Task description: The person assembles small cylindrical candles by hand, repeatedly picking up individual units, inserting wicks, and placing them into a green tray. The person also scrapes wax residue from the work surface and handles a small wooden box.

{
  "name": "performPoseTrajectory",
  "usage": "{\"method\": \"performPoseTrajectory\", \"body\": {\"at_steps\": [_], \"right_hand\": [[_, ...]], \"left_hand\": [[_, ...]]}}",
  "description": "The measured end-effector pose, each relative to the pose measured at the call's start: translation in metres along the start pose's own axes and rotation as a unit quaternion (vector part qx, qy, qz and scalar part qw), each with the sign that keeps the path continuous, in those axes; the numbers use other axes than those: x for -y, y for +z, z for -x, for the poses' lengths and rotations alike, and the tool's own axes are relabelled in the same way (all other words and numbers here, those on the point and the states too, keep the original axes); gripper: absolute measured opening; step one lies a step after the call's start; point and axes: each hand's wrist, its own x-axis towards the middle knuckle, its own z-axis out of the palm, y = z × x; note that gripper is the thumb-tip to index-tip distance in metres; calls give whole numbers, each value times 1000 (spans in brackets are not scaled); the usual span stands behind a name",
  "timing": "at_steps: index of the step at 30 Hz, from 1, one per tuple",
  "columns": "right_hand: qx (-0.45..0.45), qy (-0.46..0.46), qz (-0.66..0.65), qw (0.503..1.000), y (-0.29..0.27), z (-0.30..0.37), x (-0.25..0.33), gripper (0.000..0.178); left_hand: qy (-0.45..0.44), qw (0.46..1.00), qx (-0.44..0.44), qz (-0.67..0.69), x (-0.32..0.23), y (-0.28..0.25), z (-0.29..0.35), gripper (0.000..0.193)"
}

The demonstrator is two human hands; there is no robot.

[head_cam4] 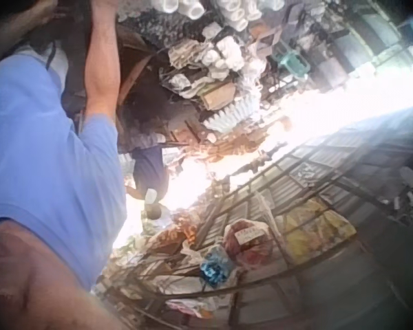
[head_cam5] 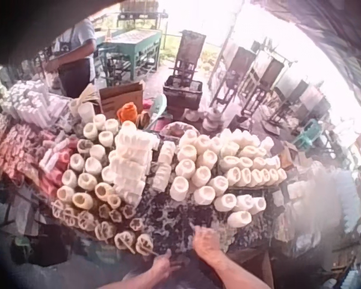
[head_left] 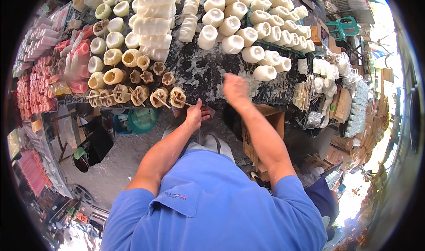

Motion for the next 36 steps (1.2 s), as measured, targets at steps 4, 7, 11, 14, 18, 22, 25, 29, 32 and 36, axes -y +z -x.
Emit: {"method": "performPoseTrajectory", "body": {"at_steps": [4,7,11,14,18,22,25,29,32,36], "right_hand": [[-8,-166,101,981,41,49,86,29],[-3,-191,71,979,60,70,81,49],[-30,-248,88,964,79,69,71,53],[-14,-255,102,961,88,62,73,54],[-39,-244,85,965,80,52,69,54],[-2,-194,42,980,41,45,55,54],[76,-140,-69,985,17,36,62,39],[176,-196,-5,965,15,8,93,19],[191,-150,1,970,15,-24,90,18],[239,-76,6,968,15,-48,76,19]], "left_hand": [[95,995,-17,-25,3,-12,3,39],[158,970,-82,-167,9,-19,-2,26],[221,929,-139,-262,19,-32,-19,25],[235,927,-114,-270,28,-41,-32,26],[233,939,-89,-239,35,-44,-42,30],[204,961,-85,-170,28,-39,-37,53],[225,956,-81,-170,20,-31,-23,53],[241,964,-81,-73,15,-18,-6,54],[199,970,-107,-86,9,-18,-4,55],[184,971,-91,-120,7,-21,-9,56]]}}
